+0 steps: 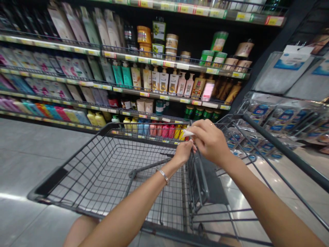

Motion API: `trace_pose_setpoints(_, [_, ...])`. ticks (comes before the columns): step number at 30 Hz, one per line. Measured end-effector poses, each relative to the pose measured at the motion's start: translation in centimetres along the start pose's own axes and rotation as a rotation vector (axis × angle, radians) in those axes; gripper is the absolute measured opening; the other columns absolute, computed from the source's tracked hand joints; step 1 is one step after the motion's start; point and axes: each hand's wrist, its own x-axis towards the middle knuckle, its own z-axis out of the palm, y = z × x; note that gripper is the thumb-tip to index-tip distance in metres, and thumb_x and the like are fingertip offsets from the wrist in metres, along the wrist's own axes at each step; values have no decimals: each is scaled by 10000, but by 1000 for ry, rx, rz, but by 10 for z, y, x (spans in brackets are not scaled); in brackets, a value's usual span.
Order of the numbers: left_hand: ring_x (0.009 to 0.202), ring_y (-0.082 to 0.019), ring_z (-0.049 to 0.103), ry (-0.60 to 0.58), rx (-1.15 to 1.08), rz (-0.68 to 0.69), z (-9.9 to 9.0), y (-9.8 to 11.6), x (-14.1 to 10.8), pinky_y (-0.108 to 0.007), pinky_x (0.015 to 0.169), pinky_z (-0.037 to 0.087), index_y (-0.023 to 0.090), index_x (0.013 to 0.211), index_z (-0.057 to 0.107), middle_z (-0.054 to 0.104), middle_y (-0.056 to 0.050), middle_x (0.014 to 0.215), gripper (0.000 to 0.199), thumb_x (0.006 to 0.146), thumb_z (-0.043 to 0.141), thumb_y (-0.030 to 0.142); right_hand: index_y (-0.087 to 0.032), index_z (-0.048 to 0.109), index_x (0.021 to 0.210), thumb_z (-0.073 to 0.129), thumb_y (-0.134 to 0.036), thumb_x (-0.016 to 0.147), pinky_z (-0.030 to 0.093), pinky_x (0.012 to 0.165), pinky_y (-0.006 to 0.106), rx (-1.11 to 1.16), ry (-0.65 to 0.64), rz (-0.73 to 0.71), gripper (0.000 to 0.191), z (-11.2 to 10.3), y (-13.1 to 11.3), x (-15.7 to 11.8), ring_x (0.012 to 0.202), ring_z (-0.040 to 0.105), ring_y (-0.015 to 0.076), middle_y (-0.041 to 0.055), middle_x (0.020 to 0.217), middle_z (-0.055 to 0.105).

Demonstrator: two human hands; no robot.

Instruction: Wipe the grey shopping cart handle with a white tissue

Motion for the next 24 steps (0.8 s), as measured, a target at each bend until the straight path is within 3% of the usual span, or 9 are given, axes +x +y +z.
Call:
trace_pose_setpoints(4, [622, -136, 570, 2, -84, -21, -3, 0, -6, -258, 643, 454, 152, 604, 567, 625, -41, 626, 527, 900, 219, 414, -172, 662, 833, 504, -339, 823, 437, 676, 281, 503, -112, 412, 230, 1, 11, 19, 735, 566, 168, 41, 781, 637])
trace_pose_setpoints(7, [632, -144, 581, -1, -117, -38, -4, 0, -7, -257, 639, 458, 152, 602, 564, 636, -55, 640, 532, 894, 231, 447, -161, 627, 753, 609, -517, 687, 396, 536, 240, 815, -236, 704, 363, 5, 20, 22, 560, 528, 131, 10, 651, 613])
trace_pose_setpoints(10, [637, -151, 582, 1, -132, -59, -3, -2, -7, -257, 625, 451, 155, 588, 559, 631, -57, 629, 519, 887, 247, 442, -166, 605, 715, 664, -551, 587, 377, 485, 234, 949, -273, 828, 409, 11, 28, 21, 484, 497, 117, -11, 584, 587])
trace_pose_setpoints(13, [626, -148, 573, -5, -151, -71, -3, -2, -8, -254, 616, 443, 157, 595, 567, 618, -42, 613, 476, 871, 287, 425, -158, 636, 698, 650, -473, 614, 389, 513, 236, 855, -300, 758, 327, 13, 34, 19, 511, 517, 123, -11, 590, 600])
trace_pose_setpoints(18, [607, -143, 560, -14, -196, -75, -3, 0, -8, -256, 625, 432, 166, 585, 569, 606, -28, 597, 480, 867, 290, 436, -152, 705, 720, 601, -330, 673, 428, 658, 251, 638, -370, 487, 211, 17, 44, 19, 708, 595, 166, 21, 724, 661])
trace_pose_setpoints(24, [576, -137, 530, 7, -220, -82, -1, -2, -6, -255, 602, 406, 166, 569, 575, 569, -12, 551, 482, 862, 294, 425, -155, 697, 733, 520, -266, 724, 418, 687, 262, 413, -266, 399, 209, 36, 60, 26, 742, 595, 176, 45, 767, 661])
